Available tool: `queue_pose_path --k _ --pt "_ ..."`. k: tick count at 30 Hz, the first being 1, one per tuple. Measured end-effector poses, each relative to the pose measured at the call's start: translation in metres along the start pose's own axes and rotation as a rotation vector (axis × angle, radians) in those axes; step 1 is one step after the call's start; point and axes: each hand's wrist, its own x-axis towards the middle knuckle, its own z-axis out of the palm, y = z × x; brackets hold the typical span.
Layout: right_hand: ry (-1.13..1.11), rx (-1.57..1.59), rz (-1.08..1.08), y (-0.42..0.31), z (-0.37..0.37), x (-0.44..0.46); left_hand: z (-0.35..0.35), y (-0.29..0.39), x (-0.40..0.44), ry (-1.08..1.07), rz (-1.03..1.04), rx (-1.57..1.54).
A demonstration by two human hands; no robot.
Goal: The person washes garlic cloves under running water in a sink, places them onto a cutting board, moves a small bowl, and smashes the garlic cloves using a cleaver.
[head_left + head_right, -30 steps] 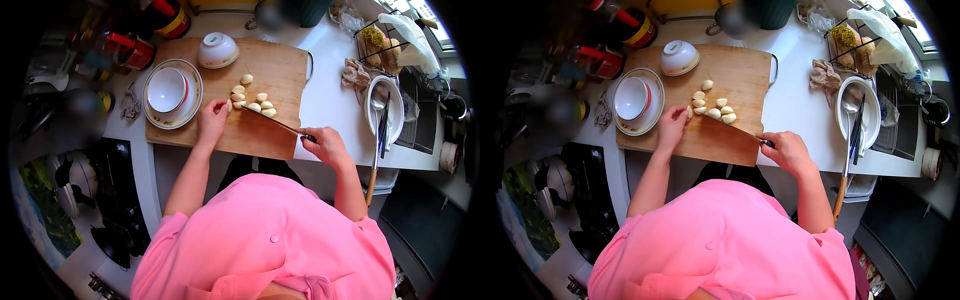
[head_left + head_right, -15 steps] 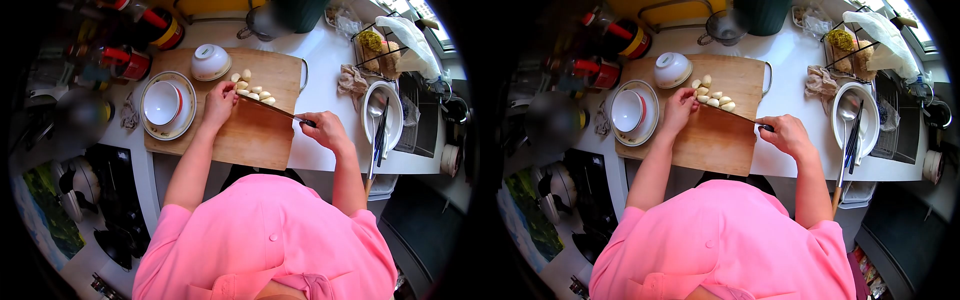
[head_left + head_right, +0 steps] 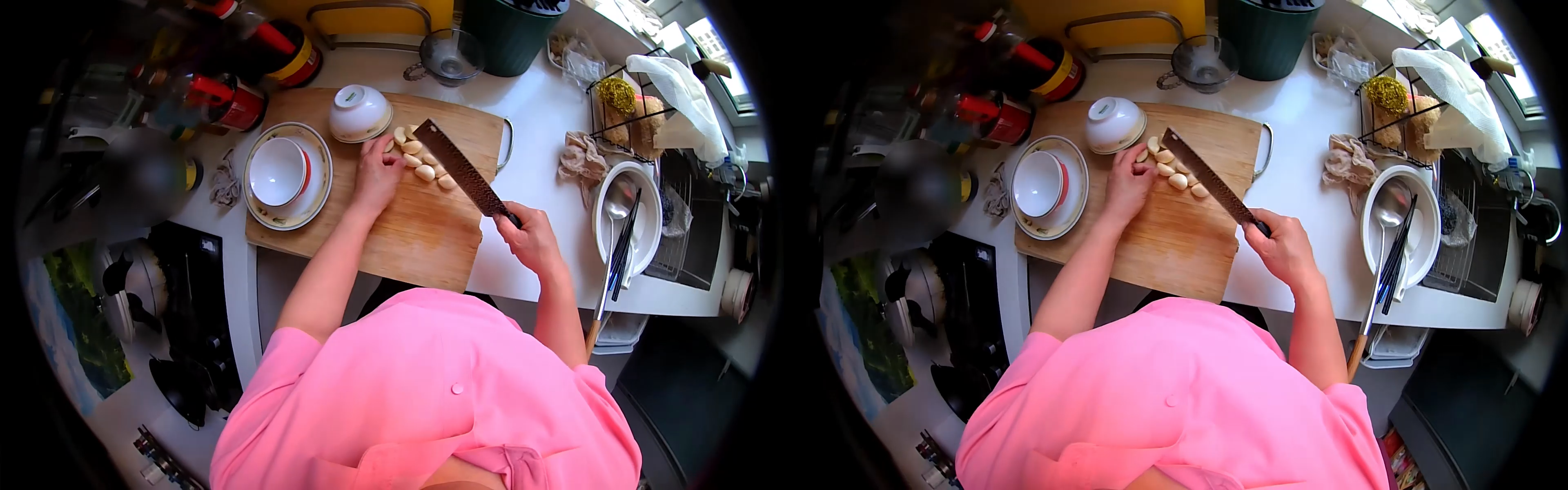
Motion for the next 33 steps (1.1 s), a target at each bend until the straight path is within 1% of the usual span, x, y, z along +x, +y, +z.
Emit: queue_pose_path --k 4,5,6,7,8,10,12,14,16,17,19,20,22,25,28,29,30,33 --pt "0.092 0.043 -0.010 0.006 0.004 0.007 -0.012 0.012 -0.026 0.054 0.018 -0.088" --pt "0.080 0.038 -0.021 0.005 0.004 0.007 -0.019 0.010 -0.041 0.074 0.043 -0.061" --pt "0.159 0.018 -0.035 0.004 0.005 0.006 -0.029 0.007 -0.058 0.100 0.068 -0.034" --pt "0.234 -0.001 -0.053 0.003 0.006 0.006 -0.041 0.002 -0.079 0.087 -0.041 -0.061" --pt "0.213 -0.005 -0.074 0.004 0.007 0.006 -0.055 -0.002 -0.101 0.075 -0.151 -0.088" --pt "0.305 -0.036 -0.071 0.008 0.008 0.007 -0.084 -0.007 -0.128 0.152 -0.451 -0.340" --pt "0.306 -0.011 -0.074 0.007 0.010 0.005 -0.114 -0.023 -0.141 0.330 -0.586 -0.556" --pt "0.287 0.001 -0.037 0.005 0.013 0.003 -0.139 -0.036 -0.134 0.417 -0.599 -0.733" --pt "0.276 0.017 -0.053 0.005 0.018 0.003 -0.158 -0.050 -0.117 0.359 -0.623 -0.779" --pt "0.277 0.041 -0.043 0.003 0.021 0.002 -0.162 -0.060 -0.111 0.363 -0.620 -0.788" --pt "0.280 0.060 -0.037 -0.005 0.030 0.000 -0.173 -0.072 -0.100 0.288 -0.728 -0.987" --pt "0.298 0.088 -0.031 -0.010 0.035 -0.001 -0.178 -0.076 -0.098 0.287 -0.723 -0.993" --pt "0.322 0.109 -0.026 -0.020 0.046 -0.003 -0.181 -0.072 -0.091 0.246 -0.716 -0.836" --pt "0.315 0.171 0.029 -0.029 0.060 -0.005 -0.192 -0.085 -0.091 0.225 -0.671 -0.863" --pt "0.378 0.119 0.030 -0.029 0.070 -0.008 -0.206 -0.090 -0.093 0.199 -0.669 -0.856" --pt "0.402 0.126 0.051 -0.029 0.071 -0.011 -0.214 -0.092 -0.095 0.208 -0.634 -0.852" --pt "0.428 0.136 0.073 -0.029 0.072 -0.014 -0.223 -0.097 -0.097 0.214 -0.598 -0.848" --pt "0.480 0.171 0.085 -0.031 0.078 -0.019 -0.255 -0.123 -0.101 0.197 -0.578 -0.829"
